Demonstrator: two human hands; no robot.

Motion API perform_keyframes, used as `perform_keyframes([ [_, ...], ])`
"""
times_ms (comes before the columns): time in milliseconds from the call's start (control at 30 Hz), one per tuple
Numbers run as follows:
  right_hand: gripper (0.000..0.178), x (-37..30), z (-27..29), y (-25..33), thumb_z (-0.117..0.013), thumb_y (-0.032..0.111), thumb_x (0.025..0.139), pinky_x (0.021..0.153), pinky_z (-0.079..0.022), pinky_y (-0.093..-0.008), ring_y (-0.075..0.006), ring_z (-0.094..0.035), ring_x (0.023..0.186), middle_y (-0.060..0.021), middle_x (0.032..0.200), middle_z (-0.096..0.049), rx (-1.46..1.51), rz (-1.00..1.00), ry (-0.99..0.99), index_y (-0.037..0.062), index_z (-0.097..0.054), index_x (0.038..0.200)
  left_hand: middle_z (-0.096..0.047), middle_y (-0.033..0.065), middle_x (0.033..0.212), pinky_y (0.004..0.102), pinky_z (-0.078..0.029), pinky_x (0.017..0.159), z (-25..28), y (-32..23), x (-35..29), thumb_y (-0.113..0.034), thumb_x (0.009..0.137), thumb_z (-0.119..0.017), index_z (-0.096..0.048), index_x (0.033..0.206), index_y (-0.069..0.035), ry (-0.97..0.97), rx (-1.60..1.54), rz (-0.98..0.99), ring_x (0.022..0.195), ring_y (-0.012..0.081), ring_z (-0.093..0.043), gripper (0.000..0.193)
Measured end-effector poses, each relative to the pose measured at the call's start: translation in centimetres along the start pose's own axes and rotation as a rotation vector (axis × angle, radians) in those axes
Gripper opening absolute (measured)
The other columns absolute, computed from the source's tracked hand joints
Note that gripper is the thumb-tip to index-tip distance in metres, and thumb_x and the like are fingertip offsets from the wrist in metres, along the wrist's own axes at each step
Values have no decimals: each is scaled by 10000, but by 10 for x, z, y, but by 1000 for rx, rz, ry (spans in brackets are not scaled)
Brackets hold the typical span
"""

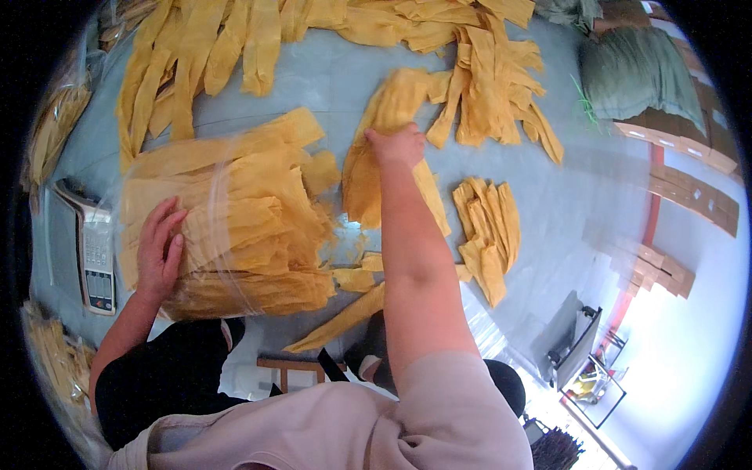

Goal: The person gathers yellow dried food strips from a table and places them into a clear plastic bag. They repeatedly add more strips, adjust the contents, and occasionally place the bag on a digital scale to check weight before continuing to fill it.

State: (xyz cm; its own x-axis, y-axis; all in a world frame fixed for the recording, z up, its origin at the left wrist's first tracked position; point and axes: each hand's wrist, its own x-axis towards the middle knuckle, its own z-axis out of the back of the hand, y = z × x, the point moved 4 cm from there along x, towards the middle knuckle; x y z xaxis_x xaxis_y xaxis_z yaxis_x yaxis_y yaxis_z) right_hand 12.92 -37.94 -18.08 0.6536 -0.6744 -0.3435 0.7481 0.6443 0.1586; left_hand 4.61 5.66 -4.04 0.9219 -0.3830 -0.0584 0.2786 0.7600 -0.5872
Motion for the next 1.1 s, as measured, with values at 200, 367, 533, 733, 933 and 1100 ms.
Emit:
perform_keyframes([
  [200, 774, -56, -15, 38, -793, 405, 613, 943, -404, -440, -347, -447, 1157, -137, 1249, -443, -190, 498, -68, 144, -433, 1246, -479, 141, 1304, 408, -320, 1039, 0, -3, 0, -106, 843, -528, -575, 1157, -62, -9, 11, -36, 1218, 332, -435, 320],
  [367, 790, -79, -23, 40, -779, 412, 640, 934, -402, -427, -351, -442, 1158, -132, 1271, -435, -191, 562, -14, 155, -407, 1288, -521, 134, 1207, 383, -381, 967, 8, -14, 7, -106, 844, -558, -584, 1148, -70, -26, 46, -77, 1119, 315, -493, 307],
  [533, 744, -71, -17, 20, -768, 435, 649, 917, -414, -427, -310, -528, 1092, -135, 1161, -540, -32, 339, 247, 160, -454, 1266, -535, 93, 1003, 337, -460, 774, 4, -43, 20, -151, 826, -615, -595, 1146, -118, 142, -206, -7, 912, 262, -547, 323],
  [733, 638, -84, -39, 0, -764, 368, 662, 878, -449, -431, -322, -586, 1025, -164, 1078, -622, 260, 409, 250, 98, -521, 1187, -506, 68, 935, 295, -444, 686, -10, -57, 26, -205, 803, -657, -586, 1150, -118, 206, -137, -45, 803, 210, -533, 366],
  [933, 525, -109, 51, -12, -739, 220, 711, 813, -494, -374, -312, -633, 937, -171, 1016, -654, 754, 386, 135, 21, -516, 1142, -538, 21, 1049, 306, -461, 791, -21, -22, 24, -252, 860, -635, -552, 1186, -110, 236, -814, 289, 938, 179, -550, 365],
  [1100, 484, -240, 165, 58, -686, 53, 774, 762, -503, -299, -123, -617, 885, -92, 1039, -652, 475, 768, 625, 6, -481, 1210, -562, 52, 1174, 330, -431, 949, -29, -65, 23, -191, 855, -650, -456, 1282, -47, 177, -1766, 403, 1087, 172, -545, 491],
])
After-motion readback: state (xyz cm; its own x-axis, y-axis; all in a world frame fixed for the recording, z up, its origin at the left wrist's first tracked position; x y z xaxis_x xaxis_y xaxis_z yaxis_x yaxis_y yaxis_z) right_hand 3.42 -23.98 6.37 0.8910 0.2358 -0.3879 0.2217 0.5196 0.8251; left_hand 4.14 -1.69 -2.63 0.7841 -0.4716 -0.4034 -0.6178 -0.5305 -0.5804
